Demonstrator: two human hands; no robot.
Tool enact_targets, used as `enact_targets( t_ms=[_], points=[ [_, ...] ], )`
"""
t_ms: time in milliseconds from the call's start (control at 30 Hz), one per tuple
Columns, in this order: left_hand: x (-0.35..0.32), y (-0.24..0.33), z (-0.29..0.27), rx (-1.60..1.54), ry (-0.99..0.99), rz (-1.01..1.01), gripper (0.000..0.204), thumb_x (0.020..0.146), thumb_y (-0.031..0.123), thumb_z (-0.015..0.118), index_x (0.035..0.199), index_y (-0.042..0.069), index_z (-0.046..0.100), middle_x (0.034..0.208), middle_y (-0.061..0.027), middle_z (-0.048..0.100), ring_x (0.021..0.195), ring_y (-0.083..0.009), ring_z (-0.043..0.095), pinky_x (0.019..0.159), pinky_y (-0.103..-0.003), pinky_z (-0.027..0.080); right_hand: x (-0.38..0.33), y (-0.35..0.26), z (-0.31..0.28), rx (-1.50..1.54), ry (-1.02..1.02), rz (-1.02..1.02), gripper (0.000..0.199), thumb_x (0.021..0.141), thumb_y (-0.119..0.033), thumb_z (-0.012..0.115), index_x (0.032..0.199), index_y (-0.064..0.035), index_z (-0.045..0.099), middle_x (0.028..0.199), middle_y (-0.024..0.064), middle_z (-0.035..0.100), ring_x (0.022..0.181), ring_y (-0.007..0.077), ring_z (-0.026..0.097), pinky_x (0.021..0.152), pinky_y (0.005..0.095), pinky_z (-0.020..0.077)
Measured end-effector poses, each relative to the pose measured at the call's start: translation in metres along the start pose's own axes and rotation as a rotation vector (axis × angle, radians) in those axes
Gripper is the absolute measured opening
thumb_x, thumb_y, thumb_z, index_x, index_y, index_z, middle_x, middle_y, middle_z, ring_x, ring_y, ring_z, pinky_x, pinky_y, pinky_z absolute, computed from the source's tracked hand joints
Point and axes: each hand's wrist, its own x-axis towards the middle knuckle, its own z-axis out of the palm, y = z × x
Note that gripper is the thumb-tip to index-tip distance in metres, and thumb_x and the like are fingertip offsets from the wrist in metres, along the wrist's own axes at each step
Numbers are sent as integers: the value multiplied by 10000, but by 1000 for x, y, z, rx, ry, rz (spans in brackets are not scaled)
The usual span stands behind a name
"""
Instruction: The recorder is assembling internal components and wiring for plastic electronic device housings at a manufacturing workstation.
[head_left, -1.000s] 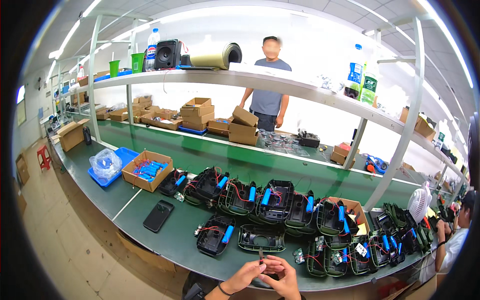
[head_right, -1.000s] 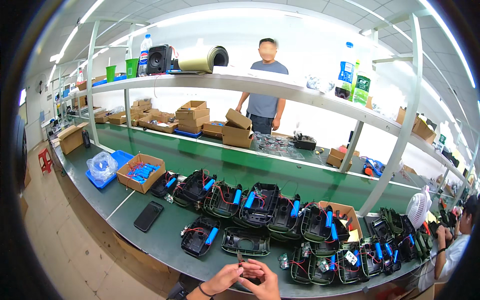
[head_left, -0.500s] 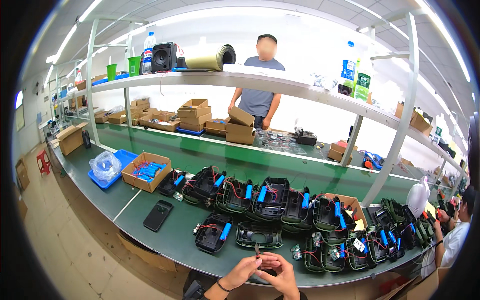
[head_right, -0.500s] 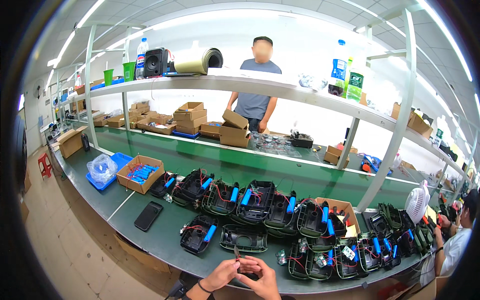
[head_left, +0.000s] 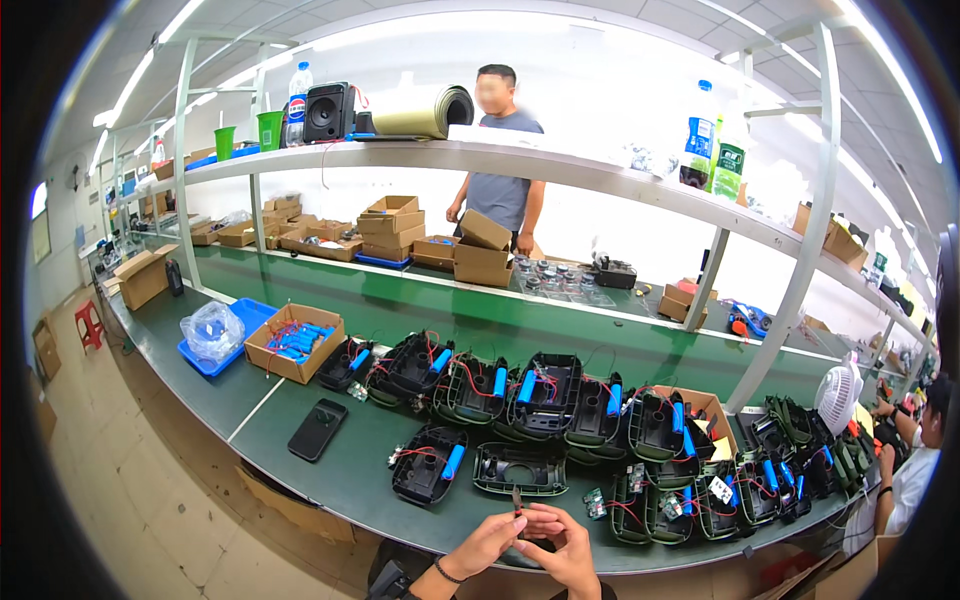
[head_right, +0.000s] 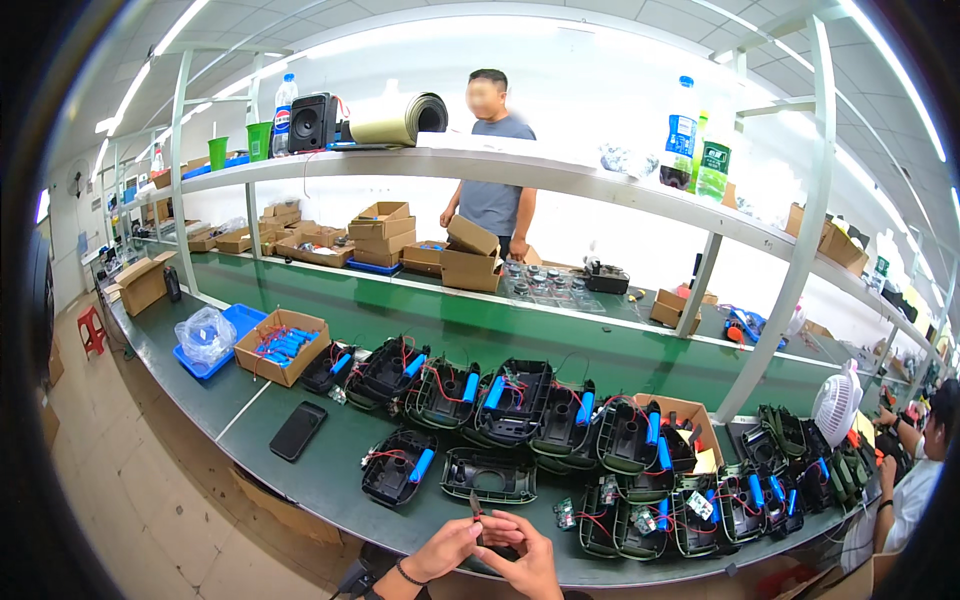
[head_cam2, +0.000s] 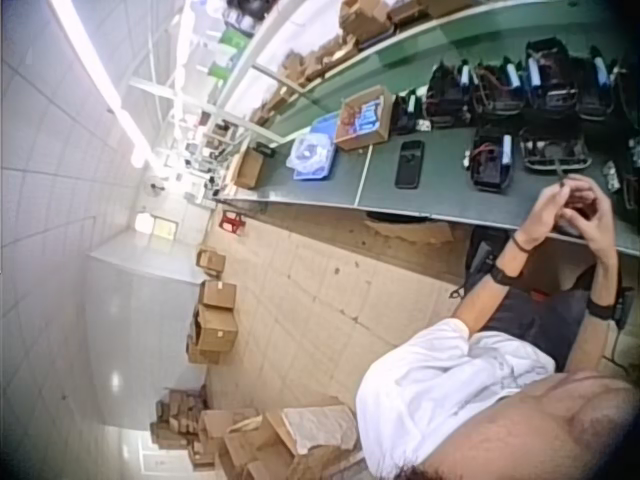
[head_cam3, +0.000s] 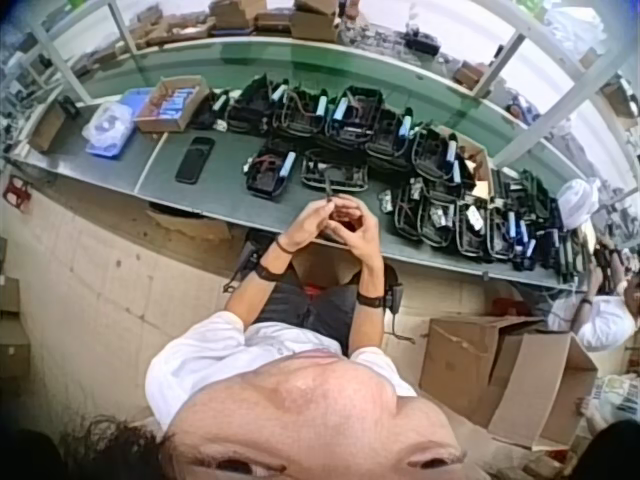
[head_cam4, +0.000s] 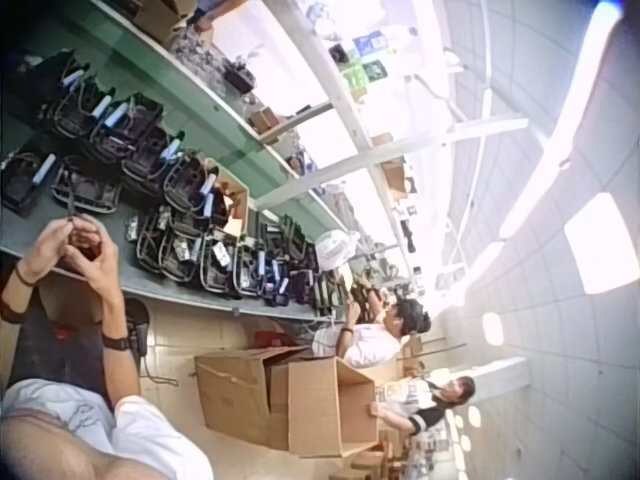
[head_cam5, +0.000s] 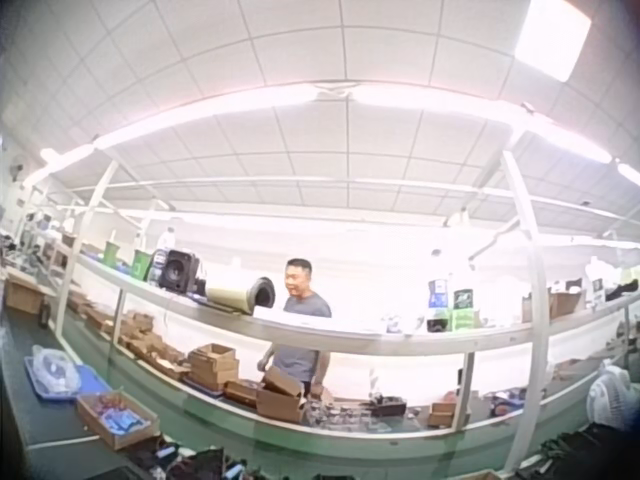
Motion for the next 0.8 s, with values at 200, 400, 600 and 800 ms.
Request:
enact_targets(
  t_ms=[200,400,600,800],
  points=[
    [-1,-8,-5,-17,-9,54,488,1146,260,375,1446,-104,502,1391,-209,626,1320,-276,596,1162,-373,431,0,-3,1,-36,-16,-9,677,812,69,846,1403,102,517,1319,192,667,1184,208,661,1030,344,541],
    [-1,2,1,3,2,-6,542,1135,308,390,1452,-123,480,1428,-249,596,1349,-308,573,1177,-405,410,0,-3,0,-18,2,20,680,805,66,854,1400,98,527,1295,176,678,1163,196,667,1022,337,542],
    [-2,2,0,-22,-15,-15,539,1136,304,392,1455,-121,479,1429,-257,594,1352,-313,573,1180,-406,410,-1,0,-3,-74,4,18,680,801,59,858,1399,88,536,1272,167,691,1121,180,678,996,327,553],
    [1,3,0,7,-38,26,507,1152,273,337,1454,-100,499,1416,-202,614,1338,-280,587,1176,-398,422,1,10,-9,-111,2,9,701,793,51,868,1408,80,533,1271,162,690,1140,177,670,1012,325,540]
  ],
)
